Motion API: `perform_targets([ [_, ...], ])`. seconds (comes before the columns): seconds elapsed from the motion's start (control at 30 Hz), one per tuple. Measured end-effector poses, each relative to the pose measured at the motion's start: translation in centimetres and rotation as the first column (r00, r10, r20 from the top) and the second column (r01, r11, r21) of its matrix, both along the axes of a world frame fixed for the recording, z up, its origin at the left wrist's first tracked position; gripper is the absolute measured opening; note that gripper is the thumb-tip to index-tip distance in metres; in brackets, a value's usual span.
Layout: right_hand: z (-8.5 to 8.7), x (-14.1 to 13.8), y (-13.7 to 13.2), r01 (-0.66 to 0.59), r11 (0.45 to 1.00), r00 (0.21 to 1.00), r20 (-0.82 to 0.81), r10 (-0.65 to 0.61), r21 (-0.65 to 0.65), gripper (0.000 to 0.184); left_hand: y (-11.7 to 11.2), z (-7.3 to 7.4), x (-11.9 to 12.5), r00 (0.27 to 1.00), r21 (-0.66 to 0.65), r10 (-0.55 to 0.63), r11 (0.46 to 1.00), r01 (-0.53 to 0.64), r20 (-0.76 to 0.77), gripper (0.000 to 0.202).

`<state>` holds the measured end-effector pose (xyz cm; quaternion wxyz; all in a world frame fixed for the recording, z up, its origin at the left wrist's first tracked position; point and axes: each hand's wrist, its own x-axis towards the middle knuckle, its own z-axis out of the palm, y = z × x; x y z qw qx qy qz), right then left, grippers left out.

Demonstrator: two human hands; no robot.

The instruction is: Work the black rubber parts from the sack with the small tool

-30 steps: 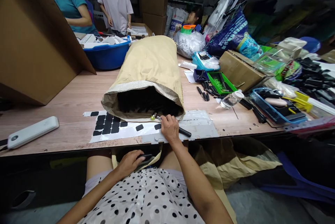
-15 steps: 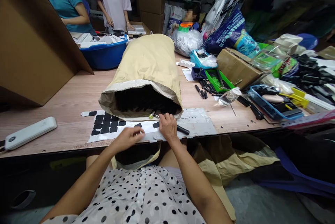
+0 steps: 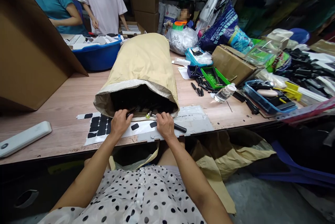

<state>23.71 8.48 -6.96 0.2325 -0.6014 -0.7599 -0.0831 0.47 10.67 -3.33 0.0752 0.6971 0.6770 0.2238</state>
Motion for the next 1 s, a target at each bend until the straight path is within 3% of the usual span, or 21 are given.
perform_targets([
  [0.07,0.0,0.0,0.0,0.004,1.0,1.0,0.004,-0.004,0.004,0.023,-1.5,-0.1,-0.7,0.997,0.063,-0.037,0.997,0.033,0.067,0.018],
  [0.17,-0.1,-0.1,-0.1,0.012,1.0,1.0,-0.002,-0.012,0.023,0.025,-2.9,-0.7,-0.3,0.975,0.042,-0.171,0.985,0.166,0.146,0.015],
  [0.33,-0.2,0.3,-0.2,0.062,0.996,0.996,-0.063,-0.058,0.06,0.032,-2.9,-2.1,2.0,0.916,0.001,-0.331,0.941,0.34,0.228,0.016],
  [0.5,0.5,0.0,-1.3,0.072,0.993,0.981,-0.187,-0.053,0.093,0.035,-2.4,-2.6,2.6,0.898,-0.007,-0.338,0.935,0.355,0.282,0.016],
  [0.7,2.3,-1.6,-4.6,0.009,0.999,0.9,-0.436,0.012,0.044,0.038,-2.6,-2.4,2.5,0.902,-0.046,-0.308,0.941,0.336,0.302,0.012],
  [0.83,3.0,-2.2,-6.0,-0.042,0.999,0.888,-0.458,0.033,-0.009,0.038,-2.6,-2.4,2.8,0.906,-0.056,-0.295,0.944,0.326,0.305,0.011],
  [1.0,2.5,-2.3,-6.3,-0.046,0.997,0.911,-0.411,0.018,-0.058,0.037,-2.6,-2.3,2.9,0.913,-0.06,-0.277,0.95,0.308,0.3,0.011],
])
